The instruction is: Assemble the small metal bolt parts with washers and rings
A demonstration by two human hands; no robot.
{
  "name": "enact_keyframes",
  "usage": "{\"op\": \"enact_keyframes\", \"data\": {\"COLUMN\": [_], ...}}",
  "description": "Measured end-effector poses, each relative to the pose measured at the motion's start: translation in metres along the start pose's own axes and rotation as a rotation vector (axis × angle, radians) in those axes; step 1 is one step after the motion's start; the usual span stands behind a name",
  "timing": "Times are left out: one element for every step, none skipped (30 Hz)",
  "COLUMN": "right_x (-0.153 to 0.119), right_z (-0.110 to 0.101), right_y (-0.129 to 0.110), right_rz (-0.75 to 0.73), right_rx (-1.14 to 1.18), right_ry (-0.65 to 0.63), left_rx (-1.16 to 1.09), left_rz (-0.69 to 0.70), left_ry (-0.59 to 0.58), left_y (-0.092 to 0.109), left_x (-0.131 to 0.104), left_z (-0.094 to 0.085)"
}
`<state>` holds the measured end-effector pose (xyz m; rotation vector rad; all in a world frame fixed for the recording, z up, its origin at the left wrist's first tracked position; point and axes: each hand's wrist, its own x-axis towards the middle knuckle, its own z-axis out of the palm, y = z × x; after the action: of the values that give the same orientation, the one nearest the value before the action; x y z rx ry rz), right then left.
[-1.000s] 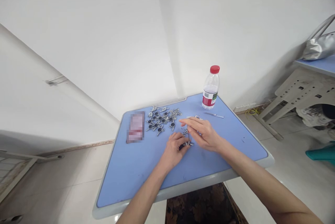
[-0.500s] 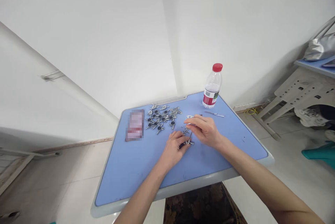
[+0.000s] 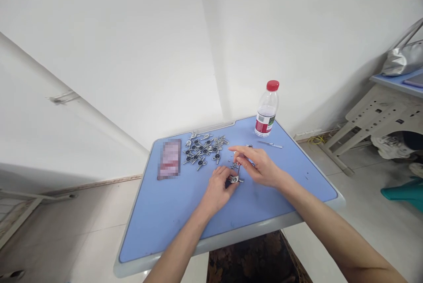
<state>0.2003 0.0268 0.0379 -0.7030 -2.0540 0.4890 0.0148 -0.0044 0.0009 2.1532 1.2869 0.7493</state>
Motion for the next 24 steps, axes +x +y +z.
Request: {"op": "enact_keyframes", "data": {"right_x": [0.0, 0.0001, 0.0002, 0.0004, 0.0004, 0.0004, 0.0003, 0.0001, 0.0, 0.0, 0.0002, 0.0005, 0.0009, 0.0015, 0.002, 0.0024, 0.0028, 0.0029, 0.0029, 0.0028, 0.0026, 0.0023, 0.002, 0.0018], "right_z": [0.0004, 0.0005, 0.0005, 0.0004, 0.0002, 0.0, -0.0001, -0.0002, -0.0003, -0.0002, -0.0001, 0.0003, 0.0009, 0.0017, 0.0026, 0.0037, 0.0049, 0.0059, 0.0066, 0.0069, 0.0067, 0.0058, 0.0044, 0.0026], "right_y": [0.0, -0.0003, -0.0007, -0.0011, -0.0015, -0.0018, -0.0019, -0.0019, -0.0019, -0.0018, -0.0017, -0.0015, -0.0013, -0.0009, -0.0004, 0.0004, 0.0012, 0.0021, 0.0029, 0.0036, 0.0039, 0.0037, 0.0031, 0.0021], "right_rz": [-0.003, -0.005, -0.007, -0.007, -0.007, -0.006, -0.004, -0.003, -0.001, 0.0, -0.001, -0.002, -0.005, -0.009, -0.016, -0.025, -0.036, -0.047, -0.057, -0.064, -0.07, -0.075, -0.078, -0.081], "right_rx": [0.002, 0.006, 0.013, 0.02, 0.026, 0.031, 0.032, 0.031, 0.027, 0.021, 0.013, 0.004, -0.008, -0.02, -0.033, -0.046, -0.058, -0.071, -0.084, -0.095, -0.102, -0.104, -0.101, -0.092], "right_ry": [0.004, 0.004, 0.004, 0.003, 0.003, 0.003, 0.005, 0.005, 0.005, 0.008, 0.014, 0.024, 0.041, 0.061, 0.081, 0.099, 0.112, 0.123, 0.129, 0.132, 0.129, 0.12, 0.104, 0.08], "left_rx": [-0.02, -0.038, -0.052, -0.061, -0.066, -0.067, -0.066, -0.062, -0.058, -0.052, -0.046, -0.039, -0.033, -0.026, -0.018, -0.01, 0.0, 0.014, 0.03, 0.048, 0.065, 0.08, 0.09, 0.096], "left_rz": [-0.019, -0.035, -0.051, -0.065, -0.076, -0.084, -0.087, -0.086, -0.082, -0.074, -0.067, -0.061, -0.055, -0.048, -0.039, -0.028, -0.012, 0.005, 0.022, 0.036, 0.047, 0.054, 0.058, 0.062], "left_ry": [-0.001, -0.005, -0.011, -0.017, -0.023, -0.026, -0.026, -0.022, -0.016, -0.01, -0.003, 0.002, 0.007, 0.01, 0.012, 0.013, 0.013, 0.012, 0.009, 0.007, 0.006, 0.006, 0.006, 0.007], "left_y": [0.0003, 0.0007, 0.0011, 0.0017, 0.0024, 0.0031, 0.004, 0.0047, 0.0054, 0.0059, 0.0063, 0.0064, 0.0063, 0.006, 0.0056, 0.0052, 0.0046, 0.0042, 0.0037, 0.0032, 0.0028, 0.0024, 0.0021, 0.0018], "left_x": [0.0006, 0.0012, 0.0019, 0.0024, 0.0029, 0.0033, 0.0035, 0.0036, 0.0036, 0.0035, 0.0033, 0.0031, 0.0029, 0.0027, 0.0025, 0.0023, 0.0021, 0.0018, 0.0016, 0.0014, 0.0013, 0.0012, 0.0011, 0.0011], "left_z": [-0.0005, -0.001, -0.0015, -0.002, -0.0024, -0.0028, -0.003, -0.003, -0.003, -0.0028, -0.0026, -0.0023, -0.002, -0.0016, -0.0013, -0.0009, -0.0006, -0.0003, -0.0001, 0.0, 0.0002, 0.0002, 0.0002, 0.0002]}}
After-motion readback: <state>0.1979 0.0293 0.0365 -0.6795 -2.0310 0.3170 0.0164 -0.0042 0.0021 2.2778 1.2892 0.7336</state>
